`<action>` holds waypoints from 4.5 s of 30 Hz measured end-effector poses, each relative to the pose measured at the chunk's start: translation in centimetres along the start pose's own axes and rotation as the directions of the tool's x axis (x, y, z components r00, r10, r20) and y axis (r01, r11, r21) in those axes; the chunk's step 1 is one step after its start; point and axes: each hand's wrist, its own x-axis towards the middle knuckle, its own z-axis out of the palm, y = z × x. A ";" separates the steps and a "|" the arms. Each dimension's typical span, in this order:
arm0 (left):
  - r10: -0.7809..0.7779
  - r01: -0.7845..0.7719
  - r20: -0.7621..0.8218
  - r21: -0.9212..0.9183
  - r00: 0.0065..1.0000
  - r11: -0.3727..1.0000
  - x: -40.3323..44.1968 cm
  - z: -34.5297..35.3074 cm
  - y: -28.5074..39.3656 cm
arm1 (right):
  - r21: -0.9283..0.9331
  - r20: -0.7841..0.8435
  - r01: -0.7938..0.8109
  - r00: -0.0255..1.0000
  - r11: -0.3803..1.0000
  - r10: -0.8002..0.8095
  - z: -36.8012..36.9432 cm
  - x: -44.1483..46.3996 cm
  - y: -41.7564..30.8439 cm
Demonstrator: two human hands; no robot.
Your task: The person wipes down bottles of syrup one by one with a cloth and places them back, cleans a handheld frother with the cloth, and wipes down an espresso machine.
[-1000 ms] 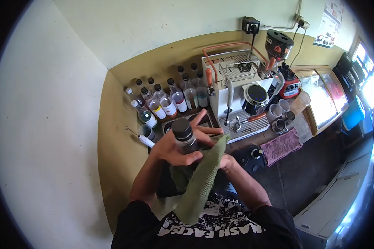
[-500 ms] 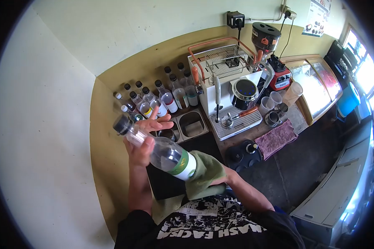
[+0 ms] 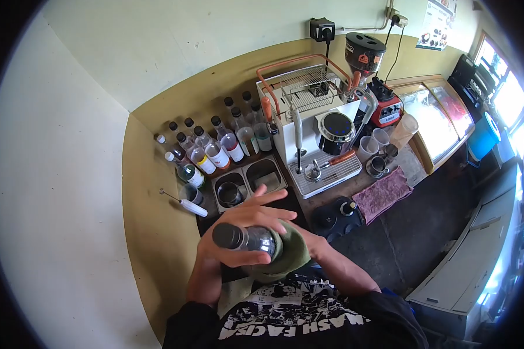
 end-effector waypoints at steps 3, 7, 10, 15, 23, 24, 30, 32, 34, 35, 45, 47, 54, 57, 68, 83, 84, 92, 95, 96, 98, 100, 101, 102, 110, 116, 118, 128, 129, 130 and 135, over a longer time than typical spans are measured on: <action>-0.111 0.109 -0.041 -0.057 0.993 0.992 -0.3 0.8 -1.6 | 0.187 0.017 0.004 1.000 0.982 -0.008 0.6 -1.4 2.1; -0.254 0.317 -0.340 0.143 0.905 0.937 -1.1 3.9 -1.4 | 0.172 -0.117 0.093 0.990 0.981 -0.073 0.5 -1.3 0.2; -0.272 0.433 -0.468 0.281 0.841 0.856 -2.0 6.4 -2.0 | -0.009 -0.176 0.153 0.973 0.988 -0.153 -0.1 -0.5 -1.0; -0.302 0.461 -0.441 0.317 0.845 0.829 -2.7 7.3 -2.4 | -0.433 -0.190 0.102 0.961 0.896 -0.201 -0.2 -0.8 0.3; -0.226 0.246 -0.108 0.238 0.968 0.940 -2.2 3.7 -1.7 | -0.459 -0.123 0.200 0.951 0.866 -0.284 1.6 -0.6 3.3; -0.224 0.237 -0.084 0.216 0.971 0.947 -2.2 3.6 -1.7 | -0.452 -0.118 0.221 0.945 0.864 -0.303 1.6 -0.5 3.3; -0.146 0.157 -0.137 0.070 0.980 0.985 -2.0 4.2 -2.7 | -0.300 -0.225 0.258 0.916 0.918 -0.331 2.3 -1.2 1.8; -0.111 0.119 -0.180 0.032 0.977 0.992 -2.1 4.3 -3.2 | -0.277 -0.310 0.274 0.882 0.921 -0.356 2.9 -1.6 2.0; -0.095 0.098 -0.226 0.003 0.969 0.995 -2.6 4.6 -3.9 | -0.461 -0.273 0.405 0.782 0.789 -0.561 3.0 -1.3 3.7; -0.099 0.097 -0.252 -0.020 0.963 0.995 -2.9 4.6 -4.2 | -0.436 -0.312 0.394 0.777 0.809 -0.547 3.1 -1.4 4.1; -0.071 0.076 -0.439 -0.005 0.896 0.997 -3.9 5.7 -5.4 | -0.163 -0.290 0.301 0.896 0.940 -0.337 3.3 -1.0 0.6; -0.097 0.095 -0.439 -0.025 0.893 0.995 -3.6 6.1 -5.2 | -0.069 -0.204 0.244 0.946 0.967 -0.253 2.5 -0.9 1.3; -0.013 0.019 -0.210 0.027 0.978 0.999 -2.5 3.2 -2.8 | 0.121 -0.025 0.150 0.989 0.981 -0.148 2.8 -0.4 2.3; 0.069 -0.080 -0.387 -0.012 0.920 0.997 -3.4 1.9 -1.4 | 0.199 -0.030 0.107 0.994 0.974 -0.103 3.5 -0.7 5.2; 0.069 -0.075 -0.661 0.019 0.748 0.997 -3.7 5.0 -2.8 | -0.192 -0.140 0.051 0.987 0.980 -0.079 1.7 -0.2 2.0; 0.052 -0.086 -0.312 -0.096 0.949 0.992 -1.5 3.6 -2.6 | 0.081 0.059 0.168 0.983 0.982 -0.173 1.0 0.5 4.4; 0.055 -0.089 -0.318 -0.093 0.947 0.992 -1.5 3.5 -2.5 | 0.115 0.076 0.117 0.989 0.986 -0.126 0.9 0.3 4.5; 0.053 -0.228 -0.511 -0.286 0.858 0.931 -4.7 1.0 -1.8 | 0.249 0.037 -0.036 0.999 0.968 0.027 1.1 -1.3 4.6; 0.045 -0.302 -0.624 -0.313 0.780 0.900 -5.8 0.0 -2.2 | 0.106 -0.023 -0.038 0.999 0.994 0.041 1.1 -2.7 9.5; 0.037 -0.317 -0.654 -0.315 0.756 0.895 -6.1 -0.3 -2.2 | 0.069 -0.028 -0.045 0.998 0.997 0.047 1.0 -2.9 9.8; -0.005 -0.295 -0.690 -0.316 0.724 0.902 -5.3 -0.1 -2.1 | 0.022 -0.032 -0.049 0.998 0.999 0.050 0.4 -2.9 8.4; -0.048 -0.266 -0.699 -0.333 0.713 0.904 -5.5 -0.1 -2.6 | 0.007 -0.026 -0.029 0.999 1.000 0.030 -0.5 -2.4 6.4; -0.127 -0.213 -0.756 -0.335 0.642 0.918 -6.1 0.3 -3.6 | -0.002 -0.022 -0.012 1.000 1.000 0.012 -1.0 -2.0 5.4; -0.251 -0.201 -0.711 -0.486 0.657 0.850 -7.4 -0.3 -5.6 | -0.057 0.022 -0.055 0.998 0.997 0.057 -1.7 -1.5 4.1; -0.162 -0.355 -0.543 -0.717 0.824 0.600 -5.5 1.8 -9.5 | 0.753 0.246 -0.240 0.966 0.613 0.076 -1.9 -0.1 8.0; -0.412 -0.127 -0.552 -0.695 0.725 0.707 -5.0 0.7 -8.9 | 0.604 0.228 -0.364 0.931 0.709 0.285 -1.6 2.3 8.0; -0.447 -0.057 -0.628 -0.617 0.637 0.785 -4.9 -0.9 -8.6 | 0.304 0.136 -0.270 0.962 0.914 0.239 -2.2 3.0 6.7; -0.353 -0.047 -0.897 -0.378 0.265 0.925 -5.6 -4.7 -7.7 | -0.302 -0.202 0.004 0.977 0.953 -0.068 -1.8 1.7 6.2; -0.351 -0.080 -0.904 -0.379 0.242 0.922 -5.6 -4.8 -7.6 | -0.238 -0.206 0.003 0.977 0.971 -0.054 -2.2 1.3 7.5; -0.350 -0.112 -0.911 -0.380 0.219 0.918 -5.7 -4.8 -7.6 | 0.087 -0.287 -0.081 0.952 0.993 0.102 -2.6 0.2 10.2; -0.359 -0.223 -0.881 -0.434 0.309 0.873 -8.3 -5.4 -7.4 | 0.829 -0.300 0.095 0.907 0.551 0.295 -3.5 1.0 8.5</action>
